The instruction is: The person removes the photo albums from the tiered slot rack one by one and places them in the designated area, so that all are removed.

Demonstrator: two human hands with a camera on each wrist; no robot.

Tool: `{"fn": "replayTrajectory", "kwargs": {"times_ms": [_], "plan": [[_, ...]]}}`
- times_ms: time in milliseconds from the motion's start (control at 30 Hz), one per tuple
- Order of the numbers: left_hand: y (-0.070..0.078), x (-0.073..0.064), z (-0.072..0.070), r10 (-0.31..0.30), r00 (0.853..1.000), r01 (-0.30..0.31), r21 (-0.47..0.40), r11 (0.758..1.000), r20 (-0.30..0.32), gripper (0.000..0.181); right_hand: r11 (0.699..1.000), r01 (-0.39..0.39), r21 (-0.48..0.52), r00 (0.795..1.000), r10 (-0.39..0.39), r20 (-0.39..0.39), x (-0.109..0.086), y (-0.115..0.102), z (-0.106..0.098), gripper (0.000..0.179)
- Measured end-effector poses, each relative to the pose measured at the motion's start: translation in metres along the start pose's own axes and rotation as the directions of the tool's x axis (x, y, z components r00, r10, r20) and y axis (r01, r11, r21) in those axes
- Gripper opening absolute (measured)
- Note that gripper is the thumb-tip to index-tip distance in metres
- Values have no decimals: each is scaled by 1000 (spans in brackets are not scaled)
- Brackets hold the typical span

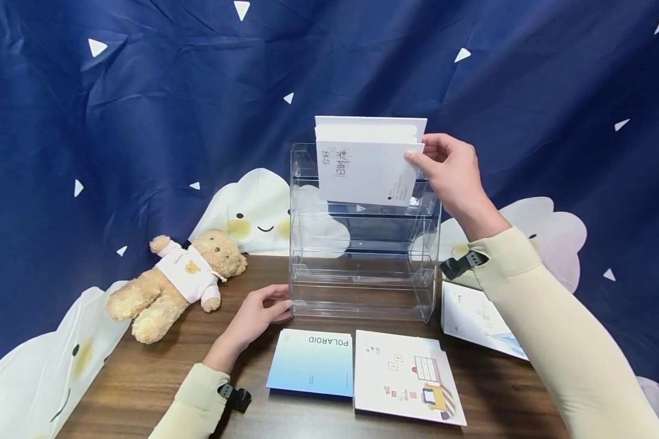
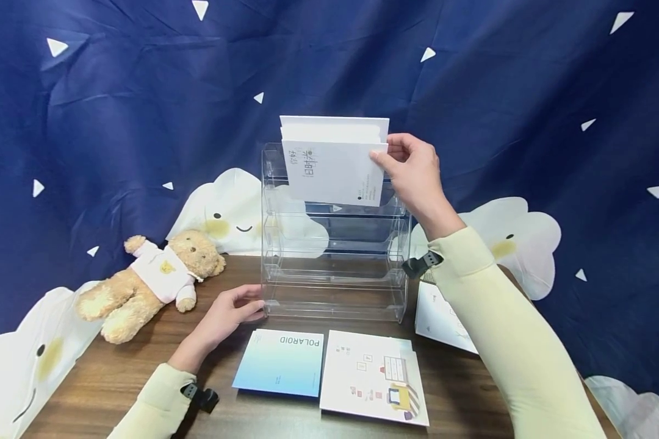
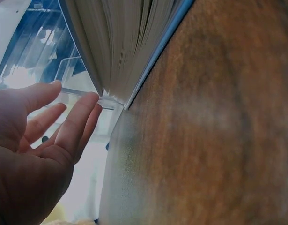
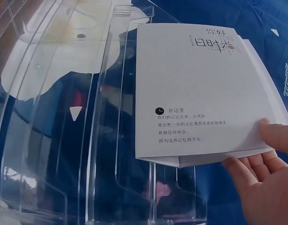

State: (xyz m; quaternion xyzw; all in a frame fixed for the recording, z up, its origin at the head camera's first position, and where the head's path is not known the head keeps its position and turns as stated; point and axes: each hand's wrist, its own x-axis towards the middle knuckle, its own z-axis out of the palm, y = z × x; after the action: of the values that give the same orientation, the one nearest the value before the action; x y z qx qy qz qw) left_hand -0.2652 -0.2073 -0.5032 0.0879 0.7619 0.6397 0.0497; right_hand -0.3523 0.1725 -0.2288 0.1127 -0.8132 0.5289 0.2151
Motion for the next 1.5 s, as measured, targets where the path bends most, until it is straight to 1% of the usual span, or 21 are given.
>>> {"fn": "replayTrajectory", "kwargs": {"times_ms": [233,333,500,600,733,933,1033,1133,1200,1367,1500], "plan": [[2,-2,2,-13,1000,13,-11,1000,1,49,999,-49,9,999,49,-17,-13,10,-12,38],[2,-3,3,-17,1000,17,-12,1000,-2,48,998,-55,15,998,55,-16,-20,15,-18,38],[3,-3,3,-8,1000,8,-5,1000,4,48,996,-59,68,998,60,-24,-29,20,-30,34],[3,-2,3,-8,1000,8,-12,1000,2,48,995,-74,66,997,75,-24,-34,23,-37,34],[3,-2,2,-9,1000,9,-20,1000,1,49,995,-96,8,995,96,-21,-44,29,-47,37],[3,-4,2,-9,1000,9,-17,1000,4,50,993,-118,-15,992,117,-36,-60,43,-61,34],[3,-4,1,-11,1000,11,-13,1000,5,50,989,-143,-43,989,142,-41,-70,50,-69,31],[3,-4,0,-17,1000,17,-11,1000,8,50,982,-167,-83,986,164,-40,-82,56,-76,33],[2,-4,1,-19,1000,19,-13,1000,8,49,980,-179,-90,984,176,-37,-90,59,-82,33],[1,-2,1,-19,1000,19,-13,1000,13,49,979,-166,-120,986,162,-42,-106,71,-95,26],[1,-1,1,-15,1000,15,-16,1000,15,49,968,-144,-203,989,137,-49,-119,80,-106,30]]}}
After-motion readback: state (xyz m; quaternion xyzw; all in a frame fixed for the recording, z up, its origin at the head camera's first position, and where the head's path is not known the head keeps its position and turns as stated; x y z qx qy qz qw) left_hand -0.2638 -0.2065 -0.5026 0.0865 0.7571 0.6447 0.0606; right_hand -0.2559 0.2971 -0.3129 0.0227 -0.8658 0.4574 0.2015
